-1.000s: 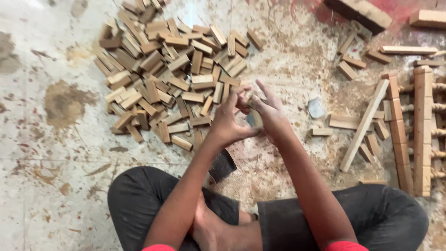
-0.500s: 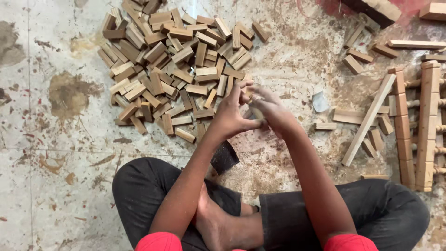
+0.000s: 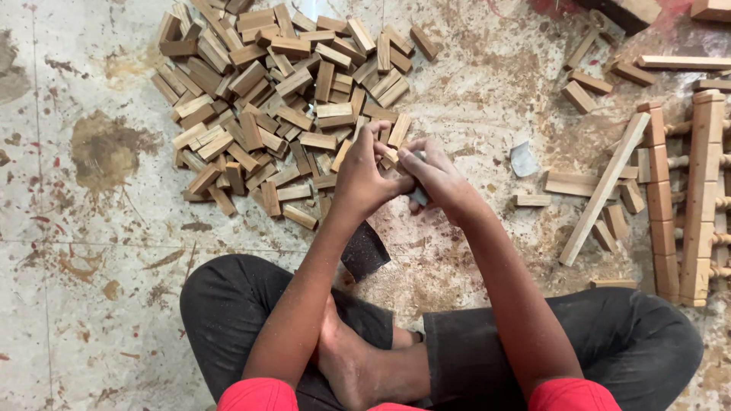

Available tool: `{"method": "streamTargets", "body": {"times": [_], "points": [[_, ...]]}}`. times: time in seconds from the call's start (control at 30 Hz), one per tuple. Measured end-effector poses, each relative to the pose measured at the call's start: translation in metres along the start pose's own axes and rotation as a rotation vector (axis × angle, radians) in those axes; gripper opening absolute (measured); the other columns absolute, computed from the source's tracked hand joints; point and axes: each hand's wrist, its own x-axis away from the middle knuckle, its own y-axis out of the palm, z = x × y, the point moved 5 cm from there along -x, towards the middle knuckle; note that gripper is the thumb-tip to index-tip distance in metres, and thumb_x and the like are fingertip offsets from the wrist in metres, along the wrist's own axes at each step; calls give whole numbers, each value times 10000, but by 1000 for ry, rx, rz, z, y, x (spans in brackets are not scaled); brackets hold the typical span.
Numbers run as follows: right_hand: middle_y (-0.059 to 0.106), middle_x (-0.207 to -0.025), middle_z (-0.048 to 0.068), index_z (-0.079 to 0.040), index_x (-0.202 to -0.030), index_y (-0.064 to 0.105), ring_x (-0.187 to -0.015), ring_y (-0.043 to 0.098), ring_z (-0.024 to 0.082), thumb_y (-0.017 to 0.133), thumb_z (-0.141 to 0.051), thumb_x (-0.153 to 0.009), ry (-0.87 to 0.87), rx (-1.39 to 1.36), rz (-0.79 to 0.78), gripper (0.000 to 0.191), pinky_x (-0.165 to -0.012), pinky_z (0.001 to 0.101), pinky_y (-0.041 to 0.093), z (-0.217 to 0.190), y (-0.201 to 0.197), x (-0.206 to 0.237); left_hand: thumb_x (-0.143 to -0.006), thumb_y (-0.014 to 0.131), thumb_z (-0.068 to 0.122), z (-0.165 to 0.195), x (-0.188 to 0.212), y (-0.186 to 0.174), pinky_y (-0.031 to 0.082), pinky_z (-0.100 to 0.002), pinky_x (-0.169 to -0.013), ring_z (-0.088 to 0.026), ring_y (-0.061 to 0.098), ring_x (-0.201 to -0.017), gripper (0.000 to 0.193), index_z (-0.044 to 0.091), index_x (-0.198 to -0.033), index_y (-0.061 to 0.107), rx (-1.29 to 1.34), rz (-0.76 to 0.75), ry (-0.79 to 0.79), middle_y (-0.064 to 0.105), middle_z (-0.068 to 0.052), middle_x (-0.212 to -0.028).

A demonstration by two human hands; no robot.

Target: The person sits cross-legged on the floor and sands small wooden blocks by hand, rubbing each piece with a sanding block or sandpaper, turning the pieces over to sand different sides, and setting finished pieces aside among a pile of similar wooden parts.

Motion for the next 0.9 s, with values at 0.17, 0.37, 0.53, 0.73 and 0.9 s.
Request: {"method": "streamTargets", "body": {"times": [0.17,0.37,0.53,0.73,0.9], "points": [[586,-698,29,-7,-1030,568,-474,535,92,587,-403,-1001,-67,-46,65,398,-387,252,410,4,-4,-7,-639,925,384,-1,1,-9,592,-342,-817,-222,663,-951,937,114,-1399,449,128,112,58,622,-91,-1056],[590,-660,23,-14,-960,673,-499,505,91,617,-340,-1001,-127,-62,158,334,-419,235,392,2,-8,-11,-637,939,448,-2,-2,3,568,-352,-857,-206,643,-974,958,111,-1386,446,44,17,119,641,-84,-1014],[650,-786,25,-23,-1179,677,-587,580,80,605,-300,-975,-225,-61,136,351,-473,230,484,-4,3,-6,-679,919,448,-2,0,-6,588,-344,-829,-198,662,-972,922,111,-1396,446,63,170,103,642,-78,-1066],[641,-987,65,-48,-1233,549,-738,603,128,494,-288,-1023,-177,106,171,324,-604,250,541,4,5,-23,-605,875,535,5,3,4,621,-322,-730,-197,650,-928,1000,172,-1423,429,-3,-43,-45,624,-41,-1042],[639,-933,126,-66,-1121,522,-699,565,147,446,-271,-976,-110,188,211,263,-572,285,517,12,-3,-26,-587,936,524,12,3,-1,580,-332,-800,-204,667,-936,1020,140,-1397,448,19,51,104,661,-58,-1013]]}}
